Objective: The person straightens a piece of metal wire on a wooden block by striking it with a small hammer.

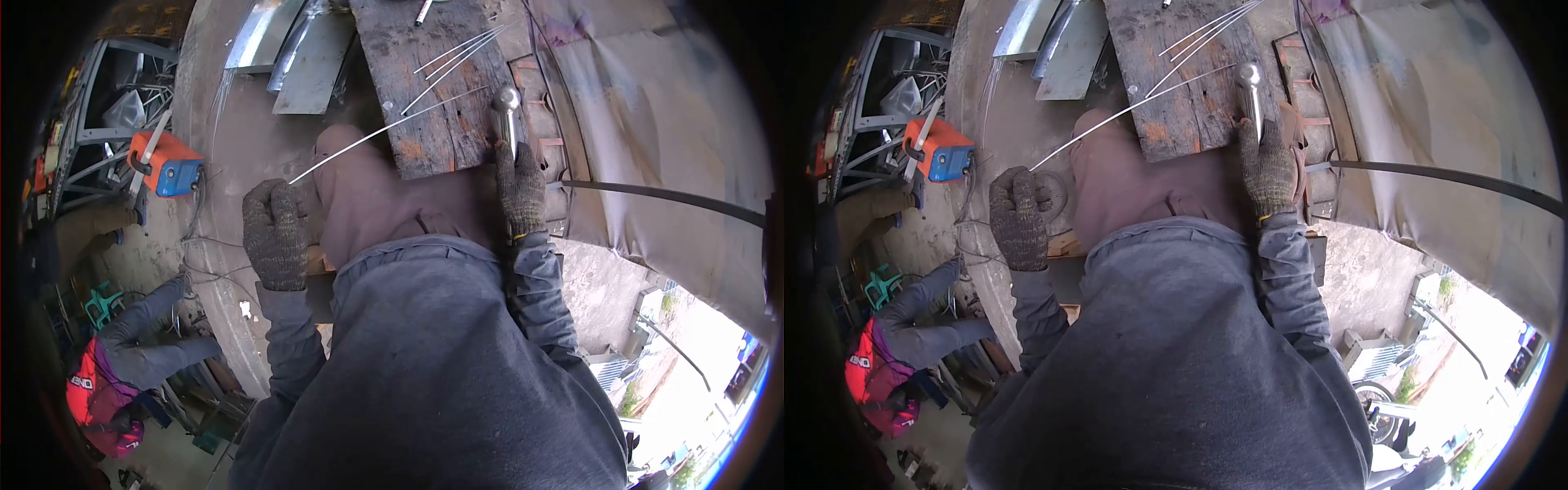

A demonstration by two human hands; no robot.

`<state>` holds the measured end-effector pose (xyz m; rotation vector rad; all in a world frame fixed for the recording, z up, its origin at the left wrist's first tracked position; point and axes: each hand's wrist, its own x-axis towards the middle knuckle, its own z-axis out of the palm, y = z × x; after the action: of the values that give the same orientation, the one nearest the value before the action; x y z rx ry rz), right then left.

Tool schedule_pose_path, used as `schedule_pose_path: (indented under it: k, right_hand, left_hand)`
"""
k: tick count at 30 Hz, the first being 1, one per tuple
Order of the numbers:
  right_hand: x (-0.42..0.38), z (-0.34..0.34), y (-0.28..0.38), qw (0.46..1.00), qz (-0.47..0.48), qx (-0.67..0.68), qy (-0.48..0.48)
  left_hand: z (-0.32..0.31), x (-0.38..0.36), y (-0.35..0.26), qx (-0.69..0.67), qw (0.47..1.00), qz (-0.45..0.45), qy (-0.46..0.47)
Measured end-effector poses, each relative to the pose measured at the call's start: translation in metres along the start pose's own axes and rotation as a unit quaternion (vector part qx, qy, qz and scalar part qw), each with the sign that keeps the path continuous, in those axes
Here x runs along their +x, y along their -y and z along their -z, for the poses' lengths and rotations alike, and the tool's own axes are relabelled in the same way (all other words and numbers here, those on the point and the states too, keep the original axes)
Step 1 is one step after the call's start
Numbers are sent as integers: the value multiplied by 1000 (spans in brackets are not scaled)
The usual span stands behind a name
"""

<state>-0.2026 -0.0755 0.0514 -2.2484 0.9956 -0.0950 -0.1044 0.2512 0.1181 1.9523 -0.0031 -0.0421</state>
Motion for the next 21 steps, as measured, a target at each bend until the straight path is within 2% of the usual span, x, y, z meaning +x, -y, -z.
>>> schedule_pose_path:
  k: [1, 2, 4, 6, 8, 11, 13, 14, 16, 17, 18, 20, 21]
  right_hand:
    - [-2, -5, -11, 998, 54, 14, -28]
    - [-5, -4, -14, 998, 58, 12, -25]
    - [-11, -2, -16, 987, 135, -70, -48]
    - [-16, -3, -9, 990, 119, -73, -29]
    - [-19, -3, 0, 992, 100, -74, -16]
    - [-18, 1, 9, 993, 93, -66, 13]
    - [-12, 3, 14, 973, 212, -35, -78]
    - [-9, 5, 23, 973, 212, -33, -83]
    - [-2, 12, 45, 960, 247, 71, -114]
    - [3, 18, 53, 936, 318, 70, -136]
    - [3, 25, 64, 935, 316, 71, -143]
    - [3, 38, 87, 879, 427, 22, -211]
    - [-3, 43, 90, 877, 436, -4, -201]
  left_hand:
    - [0, 0, 0, -26, 999, 18, -23]
    - [0, 0, 0, -53, 997, 36, -45]
    - [1, 6, -9, -89, 993, 26, -72]
    - [0, 16, -24, -122, 988, 13, -95]
    - [-8, 27, -43, -183, 977, -43, -101]
    - [-18, 46, -71, -206, 971, -78, -95]
    - [-23, 59, -87, -211, 966, -112, -93]
    - [-24, 63, -95, -215, 961, -144, -92]
    - [-21, 68, -110, -232, 952, -184, -72]
    - [-20, 71, -115, -248, 942, -221, -55]
    - [-17, 74, -119, -250, 940, -226, -49]
    - [-8, 78, -123, -276, 917, -286, -23]
    - [-4, 77, -124, -288, 914, -285, -26]
